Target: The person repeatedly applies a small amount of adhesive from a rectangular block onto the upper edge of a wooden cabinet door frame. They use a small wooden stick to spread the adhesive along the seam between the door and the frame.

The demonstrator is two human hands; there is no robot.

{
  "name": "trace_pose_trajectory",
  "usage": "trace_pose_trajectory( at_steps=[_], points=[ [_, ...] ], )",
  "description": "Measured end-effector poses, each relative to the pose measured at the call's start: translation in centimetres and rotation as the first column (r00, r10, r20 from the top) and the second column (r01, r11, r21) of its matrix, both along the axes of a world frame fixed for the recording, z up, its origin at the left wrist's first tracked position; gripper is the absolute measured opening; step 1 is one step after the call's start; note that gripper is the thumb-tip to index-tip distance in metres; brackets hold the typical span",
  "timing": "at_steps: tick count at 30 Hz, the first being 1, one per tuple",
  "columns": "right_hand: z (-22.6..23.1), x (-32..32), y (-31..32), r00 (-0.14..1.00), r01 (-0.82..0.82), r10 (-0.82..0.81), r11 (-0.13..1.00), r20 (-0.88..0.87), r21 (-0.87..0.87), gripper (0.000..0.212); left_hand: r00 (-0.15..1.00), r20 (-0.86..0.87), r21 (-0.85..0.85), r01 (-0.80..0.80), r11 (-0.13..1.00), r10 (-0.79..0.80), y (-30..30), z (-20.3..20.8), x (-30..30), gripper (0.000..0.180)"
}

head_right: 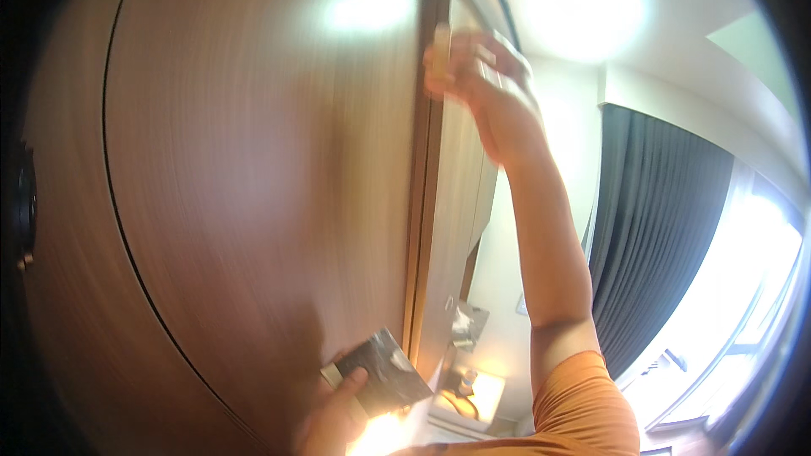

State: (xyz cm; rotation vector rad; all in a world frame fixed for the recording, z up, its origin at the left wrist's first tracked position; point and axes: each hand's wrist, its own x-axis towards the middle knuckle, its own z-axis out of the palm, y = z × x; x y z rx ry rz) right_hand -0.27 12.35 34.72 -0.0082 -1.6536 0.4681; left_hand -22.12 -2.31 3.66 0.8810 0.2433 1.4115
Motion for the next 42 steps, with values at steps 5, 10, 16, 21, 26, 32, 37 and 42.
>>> trace_pose_trajectory(
  at_steps=[5,10,16,21,26,32,37,42],
  points=[
    [-13.7,0.8,-6.7,0.801,-0.127,0.341,0.9,0.492,-0.417,0.032,0.966,0.248,-0.089,0.104,0.991,-0.079,-0.1,0.7,0.4,0.049],
    [-16.5,2.6,-7.1,0.715,0.059,0.223,0.925,0.663,-0.375,0.035,0.95,0.302,-0.16,0.131,0.978,-0.078,1.4,0.7,2.3,0.047],
    [-15.7,3.3,-7.7,0.574,0.179,-0.051,0.982,0.817,-0.065,0.036,0.977,0.214,-0.264,0.077,0.961,-0.02,0.4,1.3,2.0,0.046],
    [-14.0,3.7,-7.8,0.585,0.176,-0.11,0.984,0.803,0.007,0.039,0.977,0.212,-0.237,0.083,0.968,-0.032,0.8,1.5,1.9,0.046],
    [-15.0,3.2,-7.8,0.594,0.133,-0.014,0.988,0.804,-0.08,0.036,0.961,0.272,-0.286,0.121,0.951,-0.04,1.2,1.4,2.6,0.047],
    [-14.7,3.6,-6.4,0.59,0.157,0.102,0.958,0.801,-0.238,0.031,0.957,0.283,-0.176,0.116,0.978,-0.063,1.0,0.8,1.5,0.047],
    [-15.6,3.6,-6.1,0.694,0.054,0.361,0.837,0.623,-0.545,0.035,0.961,0.249,-0.116,0.153,0.981,-0.121,1.2,0.3,1.3,0.046],
    [-17.0,2.9,-5.8,0.737,-0.001,0.38,0.828,0.559,-0.561,0.03,0.933,0.328,-0.144,0.205,0.968,-0.149,1.7,1.3,2.5,0.044]
  ],
)
